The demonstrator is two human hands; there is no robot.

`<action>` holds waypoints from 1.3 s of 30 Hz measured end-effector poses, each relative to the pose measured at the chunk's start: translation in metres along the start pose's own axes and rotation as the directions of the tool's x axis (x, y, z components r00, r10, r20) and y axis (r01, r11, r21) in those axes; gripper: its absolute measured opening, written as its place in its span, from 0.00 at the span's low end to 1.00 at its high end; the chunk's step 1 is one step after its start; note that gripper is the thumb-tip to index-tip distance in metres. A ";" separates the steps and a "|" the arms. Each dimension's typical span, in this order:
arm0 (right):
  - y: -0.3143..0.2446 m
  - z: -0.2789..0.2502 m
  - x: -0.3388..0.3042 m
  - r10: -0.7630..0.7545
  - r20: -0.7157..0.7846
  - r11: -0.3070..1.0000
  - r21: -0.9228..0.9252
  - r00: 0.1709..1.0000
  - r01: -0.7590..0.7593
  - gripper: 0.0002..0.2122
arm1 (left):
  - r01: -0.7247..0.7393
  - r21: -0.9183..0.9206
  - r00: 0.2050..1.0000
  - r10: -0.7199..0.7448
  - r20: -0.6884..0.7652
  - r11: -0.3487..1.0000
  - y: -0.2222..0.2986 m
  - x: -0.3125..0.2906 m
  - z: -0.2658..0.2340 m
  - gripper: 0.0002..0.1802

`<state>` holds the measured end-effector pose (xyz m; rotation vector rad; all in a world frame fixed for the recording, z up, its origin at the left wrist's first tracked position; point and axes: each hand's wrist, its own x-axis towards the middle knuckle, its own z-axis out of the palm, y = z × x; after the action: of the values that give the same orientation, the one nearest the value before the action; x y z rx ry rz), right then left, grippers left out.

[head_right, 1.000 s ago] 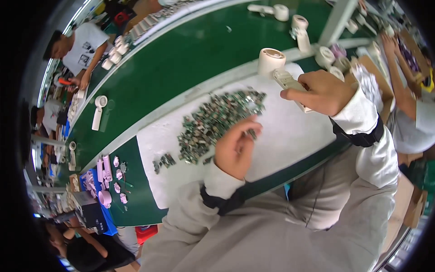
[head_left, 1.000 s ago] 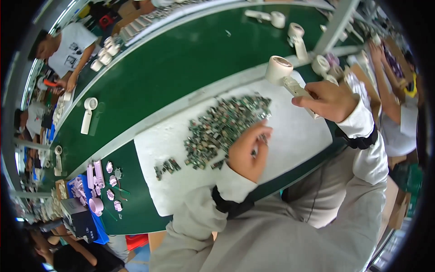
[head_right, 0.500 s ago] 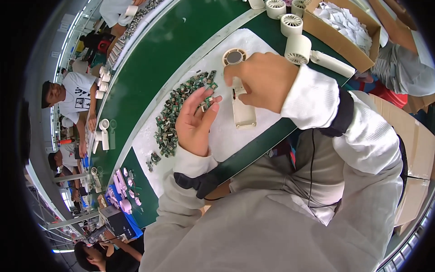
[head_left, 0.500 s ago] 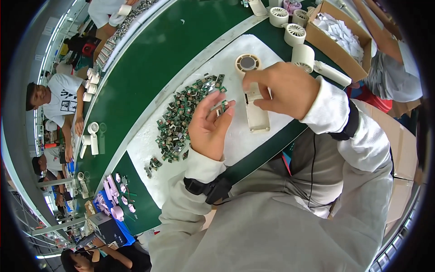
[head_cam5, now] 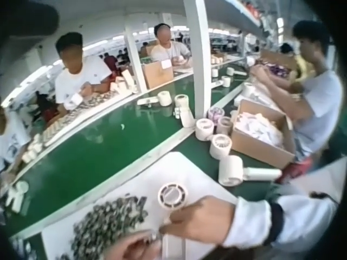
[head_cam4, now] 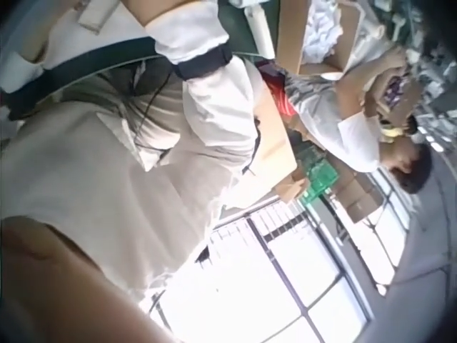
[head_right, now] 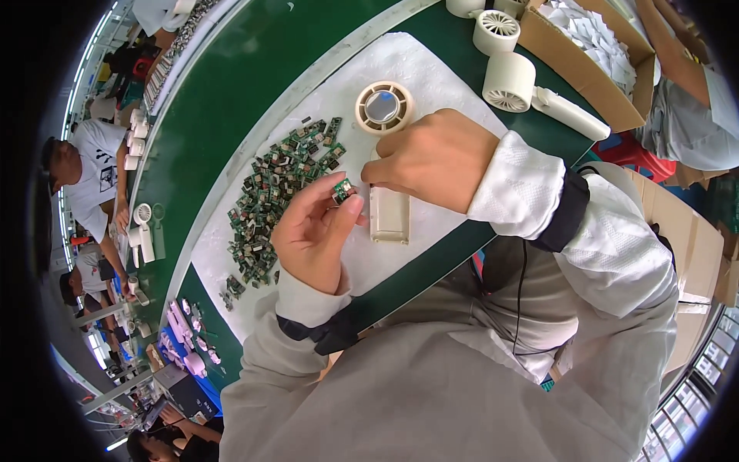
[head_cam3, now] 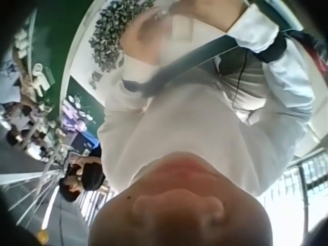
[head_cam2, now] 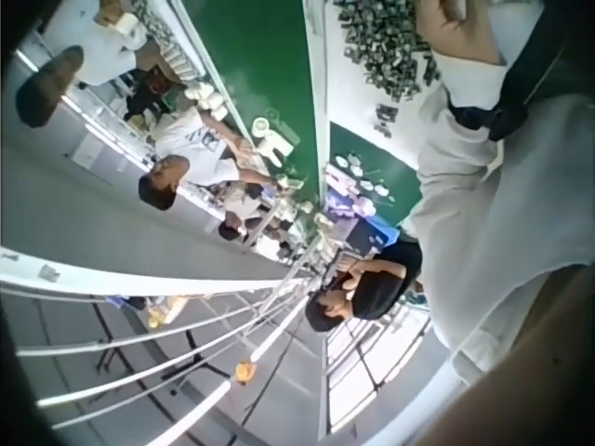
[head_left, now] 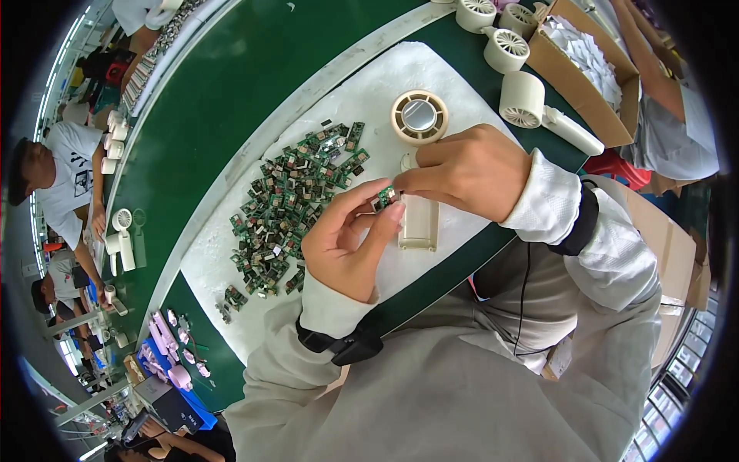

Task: The person picks up a circuit board and a fan housing, connects a wire to the board, and places the board into the housing. After moving a blue bin of circuit boards, the person continues the assembly process and then gestures with a hand.

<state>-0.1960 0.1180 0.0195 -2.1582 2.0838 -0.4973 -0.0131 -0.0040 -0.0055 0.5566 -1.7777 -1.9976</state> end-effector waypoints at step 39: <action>-0.019 -0.011 -0.001 0.320 0.078 0.706 0.644 0.944 -0.293 0.06 | -0.081 -0.097 0.954 0.105 0.280 0.992 -0.010 -0.003 -0.019 0.16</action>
<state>-0.1817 0.1215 0.0357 -1.3778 1.8388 -1.0400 -0.0006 -0.0173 -0.0173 0.1590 -1.8304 -2.1617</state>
